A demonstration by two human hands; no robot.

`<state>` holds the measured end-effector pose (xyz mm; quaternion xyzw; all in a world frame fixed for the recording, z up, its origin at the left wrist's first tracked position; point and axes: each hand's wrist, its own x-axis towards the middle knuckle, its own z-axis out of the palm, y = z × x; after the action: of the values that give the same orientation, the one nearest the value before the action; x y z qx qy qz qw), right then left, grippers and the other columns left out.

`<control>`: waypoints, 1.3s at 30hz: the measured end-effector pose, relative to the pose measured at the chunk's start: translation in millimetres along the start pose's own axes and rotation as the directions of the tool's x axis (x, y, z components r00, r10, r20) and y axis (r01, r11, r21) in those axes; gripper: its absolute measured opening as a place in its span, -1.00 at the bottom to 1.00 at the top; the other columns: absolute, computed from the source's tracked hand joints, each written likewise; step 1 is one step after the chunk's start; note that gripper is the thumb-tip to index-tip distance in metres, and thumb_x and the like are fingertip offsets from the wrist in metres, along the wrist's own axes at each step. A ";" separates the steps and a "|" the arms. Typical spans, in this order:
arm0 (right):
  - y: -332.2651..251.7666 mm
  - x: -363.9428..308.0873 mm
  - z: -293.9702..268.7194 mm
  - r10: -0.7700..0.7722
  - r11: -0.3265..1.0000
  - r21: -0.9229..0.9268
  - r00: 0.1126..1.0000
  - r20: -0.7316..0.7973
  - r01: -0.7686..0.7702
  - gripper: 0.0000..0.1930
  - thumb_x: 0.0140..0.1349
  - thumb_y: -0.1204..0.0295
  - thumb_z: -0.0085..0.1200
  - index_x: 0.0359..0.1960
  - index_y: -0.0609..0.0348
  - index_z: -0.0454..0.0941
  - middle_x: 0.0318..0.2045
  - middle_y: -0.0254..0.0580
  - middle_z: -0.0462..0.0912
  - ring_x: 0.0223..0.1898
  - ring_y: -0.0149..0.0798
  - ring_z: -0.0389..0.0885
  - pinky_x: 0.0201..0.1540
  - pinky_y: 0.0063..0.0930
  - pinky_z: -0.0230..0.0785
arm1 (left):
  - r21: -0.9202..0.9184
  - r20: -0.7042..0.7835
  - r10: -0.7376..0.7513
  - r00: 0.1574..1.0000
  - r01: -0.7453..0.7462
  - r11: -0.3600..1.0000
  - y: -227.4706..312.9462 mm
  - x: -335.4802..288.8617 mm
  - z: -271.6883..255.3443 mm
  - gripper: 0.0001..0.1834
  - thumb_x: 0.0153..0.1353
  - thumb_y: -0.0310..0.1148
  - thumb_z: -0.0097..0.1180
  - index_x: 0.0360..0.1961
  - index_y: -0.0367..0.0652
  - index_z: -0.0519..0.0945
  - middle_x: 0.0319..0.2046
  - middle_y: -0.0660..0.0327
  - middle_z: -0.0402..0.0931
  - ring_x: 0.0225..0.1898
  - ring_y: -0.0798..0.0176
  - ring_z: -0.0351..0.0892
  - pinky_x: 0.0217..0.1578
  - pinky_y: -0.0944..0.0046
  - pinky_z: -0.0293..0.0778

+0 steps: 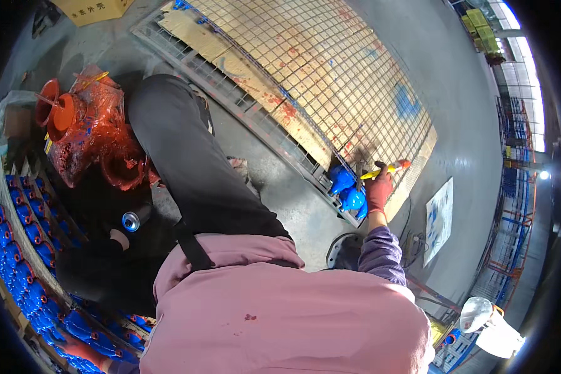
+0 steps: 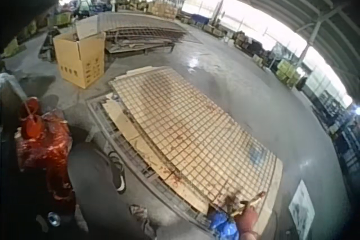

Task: The person applies orange paint to the exterior of blue-coated industrial metal fittings with a brush.

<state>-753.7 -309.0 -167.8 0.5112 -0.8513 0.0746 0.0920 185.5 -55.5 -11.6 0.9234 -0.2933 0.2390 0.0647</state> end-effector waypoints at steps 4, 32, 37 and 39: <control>16.9 -20.9 52.5 0.164 0.979 -0.141 0.980 0.117 -0.147 -0.44 -0.10 0.22 0.27 -0.05 0.16 0.39 -0.31 0.06 0.59 -0.23 0.13 0.56 -0.22 -0.04 0.42 | -0.114 -0.142 0.422 0.895 -0.439 0.891 51.4 12.0 -22.1 -0.56 0.46 -0.17 -0.27 0.22 -0.11 0.45 0.24 -0.07 0.27 0.25 -0.05 0.29 0.24 0.05 0.25; -28.2 -55.7 32.3 -0.691 0.645 0.065 0.546 0.473 0.761 -0.79 0.12 0.39 0.00 -0.18 -0.04 0.51 -0.31 -0.13 0.54 -0.16 -0.03 0.56 -0.23 -0.16 0.37 | -0.530 -0.269 0.663 0.699 -0.682 0.504 317.0 -34.0 -48.8 -0.66 0.36 -0.44 -0.11 0.09 -0.29 0.52 0.23 0.06 0.34 0.25 0.06 0.31 0.23 0.15 0.24; -14.6 -69.0 35.4 -0.299 0.952 0.202 0.553 0.777 0.231 -0.58 0.30 -0.01 -0.08 -0.10 0.07 0.53 -0.36 0.12 0.61 -0.30 0.15 0.59 -0.30 -0.04 0.37 | -0.689 -0.175 0.513 0.840 -0.477 0.545 344.4 -44.3 -62.6 -0.65 0.35 -0.45 -0.10 0.12 -0.29 0.48 0.21 0.07 0.35 0.23 0.10 0.34 0.22 0.15 0.26; -6.6 -72.2 57.9 -0.329 0.944 0.238 0.586 0.741 0.229 -0.47 0.23 -0.12 -0.06 -0.10 0.10 0.53 -0.35 0.10 0.64 -0.34 0.18 0.59 -0.32 -0.05 0.37 | -0.691 -0.188 0.514 0.837 -0.485 0.536 348.2 -46.3 -65.7 -0.65 0.34 -0.46 -0.09 0.12 -0.31 0.47 0.21 0.06 0.36 0.22 0.12 0.35 0.21 0.16 0.28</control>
<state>-719.2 -263.0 -240.7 0.6252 -0.7111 -0.1169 -0.2998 -73.5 -300.2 16.7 0.7049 -0.6141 0.0964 0.3416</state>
